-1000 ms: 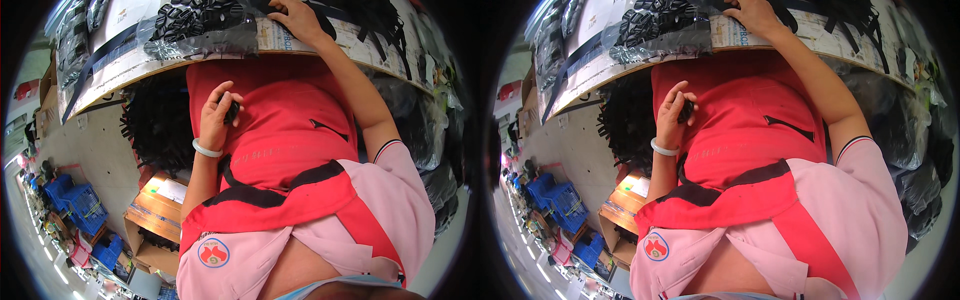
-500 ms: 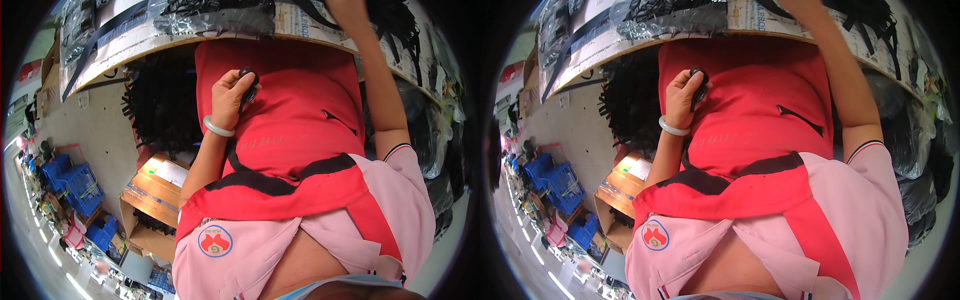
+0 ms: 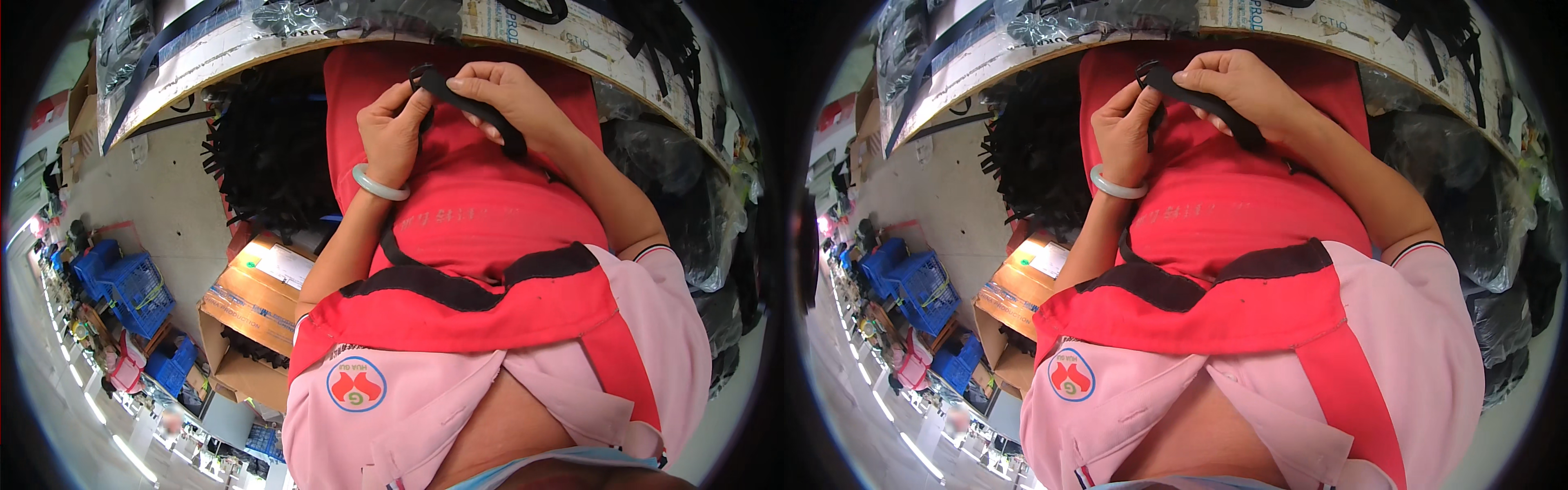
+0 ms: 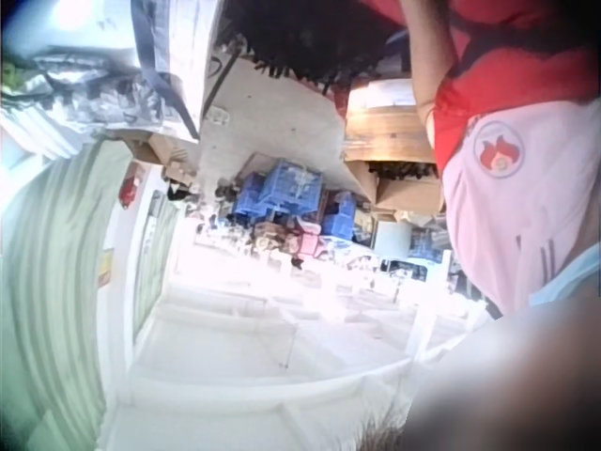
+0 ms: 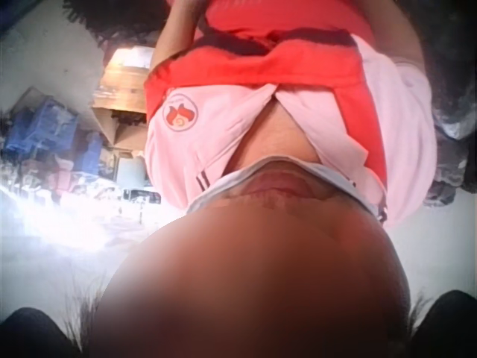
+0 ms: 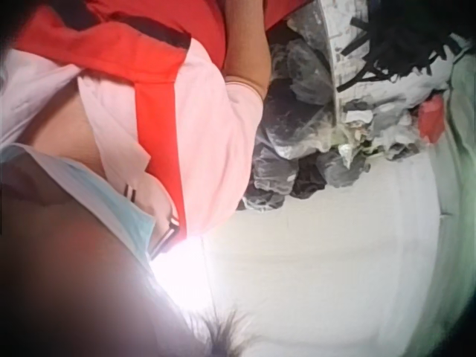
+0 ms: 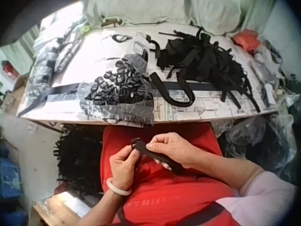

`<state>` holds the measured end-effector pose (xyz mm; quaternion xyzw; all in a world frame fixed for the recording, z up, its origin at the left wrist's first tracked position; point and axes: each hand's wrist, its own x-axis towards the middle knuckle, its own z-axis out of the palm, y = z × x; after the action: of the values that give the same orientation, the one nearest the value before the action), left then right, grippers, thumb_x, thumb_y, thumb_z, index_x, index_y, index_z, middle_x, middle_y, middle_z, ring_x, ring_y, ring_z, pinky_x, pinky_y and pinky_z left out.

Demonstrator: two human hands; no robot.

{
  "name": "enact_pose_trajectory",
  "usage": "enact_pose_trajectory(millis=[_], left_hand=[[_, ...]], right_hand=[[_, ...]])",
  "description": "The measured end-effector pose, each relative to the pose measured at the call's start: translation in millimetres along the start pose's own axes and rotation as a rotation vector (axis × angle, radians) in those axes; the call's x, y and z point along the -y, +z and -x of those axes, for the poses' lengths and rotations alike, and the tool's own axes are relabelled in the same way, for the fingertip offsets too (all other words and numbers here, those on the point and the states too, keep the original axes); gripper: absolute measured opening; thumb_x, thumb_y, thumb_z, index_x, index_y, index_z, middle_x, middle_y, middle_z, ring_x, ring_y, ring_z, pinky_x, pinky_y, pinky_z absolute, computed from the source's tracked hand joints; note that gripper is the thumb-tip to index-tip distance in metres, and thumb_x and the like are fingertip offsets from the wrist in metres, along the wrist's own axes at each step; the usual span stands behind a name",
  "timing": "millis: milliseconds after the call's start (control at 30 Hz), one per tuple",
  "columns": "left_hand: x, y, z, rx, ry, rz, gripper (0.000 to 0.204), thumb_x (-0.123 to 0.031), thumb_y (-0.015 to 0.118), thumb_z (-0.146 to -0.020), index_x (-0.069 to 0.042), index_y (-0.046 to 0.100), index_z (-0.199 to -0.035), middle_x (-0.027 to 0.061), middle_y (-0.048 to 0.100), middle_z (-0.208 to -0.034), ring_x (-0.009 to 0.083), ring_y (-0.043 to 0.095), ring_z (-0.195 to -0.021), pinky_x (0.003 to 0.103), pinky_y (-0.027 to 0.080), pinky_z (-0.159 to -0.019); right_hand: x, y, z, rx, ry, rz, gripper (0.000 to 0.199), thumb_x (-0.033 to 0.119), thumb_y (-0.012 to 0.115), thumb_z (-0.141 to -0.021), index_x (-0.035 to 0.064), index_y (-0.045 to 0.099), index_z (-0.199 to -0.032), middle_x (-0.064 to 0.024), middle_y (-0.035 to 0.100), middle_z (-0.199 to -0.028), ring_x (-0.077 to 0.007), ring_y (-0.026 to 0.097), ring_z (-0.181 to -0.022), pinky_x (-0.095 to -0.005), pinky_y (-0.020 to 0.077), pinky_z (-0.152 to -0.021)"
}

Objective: The person is assembling or inspecting black nylon straps and plastic buckles at a manufacturing workstation.

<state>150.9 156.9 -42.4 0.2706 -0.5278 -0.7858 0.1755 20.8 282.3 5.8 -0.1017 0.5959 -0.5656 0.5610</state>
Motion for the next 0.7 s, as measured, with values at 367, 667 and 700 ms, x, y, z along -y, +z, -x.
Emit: enact_pose_trajectory(millis=[367, 667, 700], left_hand=[[20, -4, -14, -0.036, 0.535, -0.322, 0.015, 0.001, 0.068, -0.084, 0.003, 0.067, -0.099, 0.0050, 0.059, -0.075, 0.0114, 0.055, -0.065, 0.023, 0.043, -0.058], [-4, -24, -11, 0.078, -0.297, 0.213, 0.018, -0.006, 0.065, -0.087, 0.001, 0.065, -0.105, 0.0041, 0.059, -0.069, 0.0093, 0.052, -0.051, 0.021, 0.037, -0.042], [0, -31, -13, 0.167, -0.351, 0.277, 0.022, -0.011, 0.060, -0.091, 0.001, 0.062, -0.110, 0.0048, 0.058, -0.068, 0.0085, 0.048, -0.048, 0.020, 0.032, -0.040]], right_hand=[[-11, 21, -15, 0.003, -0.124, -0.382, 0.019, 0.023, 0.058, -0.095, 0.0047, 0.059, -0.092, -0.0023, 0.059, -0.071, -0.0056, 0.052, -0.050, -0.0196, 0.0436, -0.044], [-11, 5, -21, -0.030, -0.152, -0.140, 0.017, 0.019, 0.066, -0.090, 0.0050, 0.065, -0.100, 0.0003, 0.061, -0.078, -0.0070, 0.056, -0.065, -0.0190, 0.0466, -0.061], [-17, 5, -23, -0.028, -0.152, -0.138, 0.017, 0.019, 0.066, -0.090, 0.0050, 0.065, -0.100, 0.0003, 0.061, -0.078, -0.0070, 0.056, -0.065, -0.0190, 0.0466, -0.061]])
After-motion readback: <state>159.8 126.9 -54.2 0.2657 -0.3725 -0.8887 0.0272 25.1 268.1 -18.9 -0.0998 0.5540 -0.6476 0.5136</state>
